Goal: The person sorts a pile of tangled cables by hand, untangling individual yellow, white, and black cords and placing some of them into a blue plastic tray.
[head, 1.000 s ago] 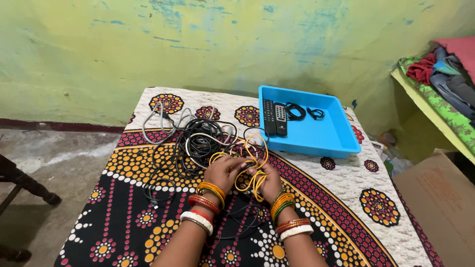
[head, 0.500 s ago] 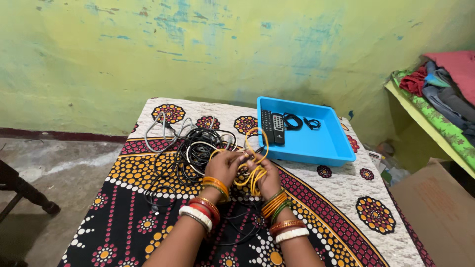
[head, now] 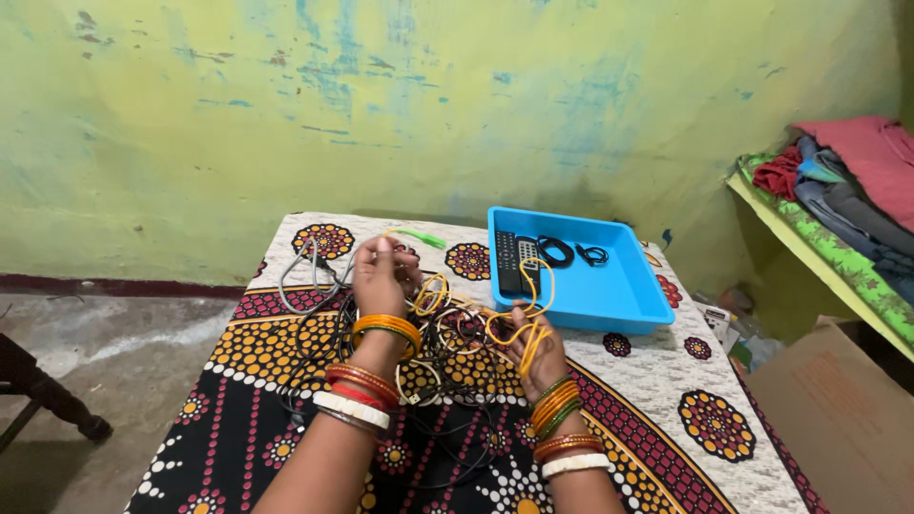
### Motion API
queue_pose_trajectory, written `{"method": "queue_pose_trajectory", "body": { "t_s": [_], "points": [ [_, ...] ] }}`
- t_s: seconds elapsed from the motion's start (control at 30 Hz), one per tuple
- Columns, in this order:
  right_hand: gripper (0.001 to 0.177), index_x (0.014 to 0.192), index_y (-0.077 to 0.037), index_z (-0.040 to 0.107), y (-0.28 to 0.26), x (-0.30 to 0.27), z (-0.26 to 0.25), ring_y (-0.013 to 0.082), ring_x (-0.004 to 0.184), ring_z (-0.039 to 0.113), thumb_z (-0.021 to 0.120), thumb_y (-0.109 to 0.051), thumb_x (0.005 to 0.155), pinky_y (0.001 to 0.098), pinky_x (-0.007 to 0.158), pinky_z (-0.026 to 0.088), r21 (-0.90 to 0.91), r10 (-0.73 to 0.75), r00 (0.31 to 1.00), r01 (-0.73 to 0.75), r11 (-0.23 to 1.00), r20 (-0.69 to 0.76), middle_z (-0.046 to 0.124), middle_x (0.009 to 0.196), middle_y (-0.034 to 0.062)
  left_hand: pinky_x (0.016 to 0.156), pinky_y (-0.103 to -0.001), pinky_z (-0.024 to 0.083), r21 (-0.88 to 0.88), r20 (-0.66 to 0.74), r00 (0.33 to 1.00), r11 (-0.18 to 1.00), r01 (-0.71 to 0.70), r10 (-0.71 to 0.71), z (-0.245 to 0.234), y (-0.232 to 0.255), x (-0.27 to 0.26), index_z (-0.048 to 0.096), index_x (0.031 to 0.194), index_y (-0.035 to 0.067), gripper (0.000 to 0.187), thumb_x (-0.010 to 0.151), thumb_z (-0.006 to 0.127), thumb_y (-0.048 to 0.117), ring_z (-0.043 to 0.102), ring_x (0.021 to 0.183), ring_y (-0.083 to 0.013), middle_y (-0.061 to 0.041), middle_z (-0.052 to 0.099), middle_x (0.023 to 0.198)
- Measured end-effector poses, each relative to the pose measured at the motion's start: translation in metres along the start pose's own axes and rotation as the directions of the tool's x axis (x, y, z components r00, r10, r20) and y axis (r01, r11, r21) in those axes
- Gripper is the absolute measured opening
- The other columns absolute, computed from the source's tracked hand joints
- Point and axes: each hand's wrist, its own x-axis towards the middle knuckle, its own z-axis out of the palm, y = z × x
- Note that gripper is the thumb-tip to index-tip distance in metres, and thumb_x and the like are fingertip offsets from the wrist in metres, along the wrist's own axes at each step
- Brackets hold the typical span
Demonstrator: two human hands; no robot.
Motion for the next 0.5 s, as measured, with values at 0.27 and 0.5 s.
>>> {"method": "queue_pose_trajectory", "body": {
  "t_s": [0.27, 0.5],
  "points": [
    [0.03, 0.12, -0.024, 0.077, -0.03, 0.024, -0.022, 0.0089, 0.056, 0.059, 0.068, -0.018, 0.092, 0.0269, 0.051, 0.048, -0.863, 0.029, 0.997, -0.08, 0.499, -0.075, 0.076, 0.078, -0.0013, 0.07, -0.028, 0.047, 0.246, -0.075, 0.888, 0.871, -0.425, 0.454, -0.06, -0.036, 0.053, 0.065, 0.117, 0.009, 0.019, 0.117, 0.051, 0.022, 0.053, 0.075, -0.0142, -0.002, 0.062, 0.087],
    [0.021, 0.106, -0.009, 0.079, -0.065, 0.018, -0.025, 0.0126, 0.074, 0.066, 0.071, -0.026, 0.096, 0.0307, 0.069, 0.053, -0.893, -0.193, 0.98, 0.126, 0.432, 0.045, 0.079, 0.086, 0.0067, 0.1, -0.05, 0.038, 0.905, -0.223, 0.905, 0.421, 0.056, 0.361, -0.065, -0.022, 0.018, 0.065, 0.123, 0.015, 0.032, 0.091, 0.064, 0.016, 0.058, 0.102, -0.037, -0.02, 0.056, 0.119]
  ]
}}
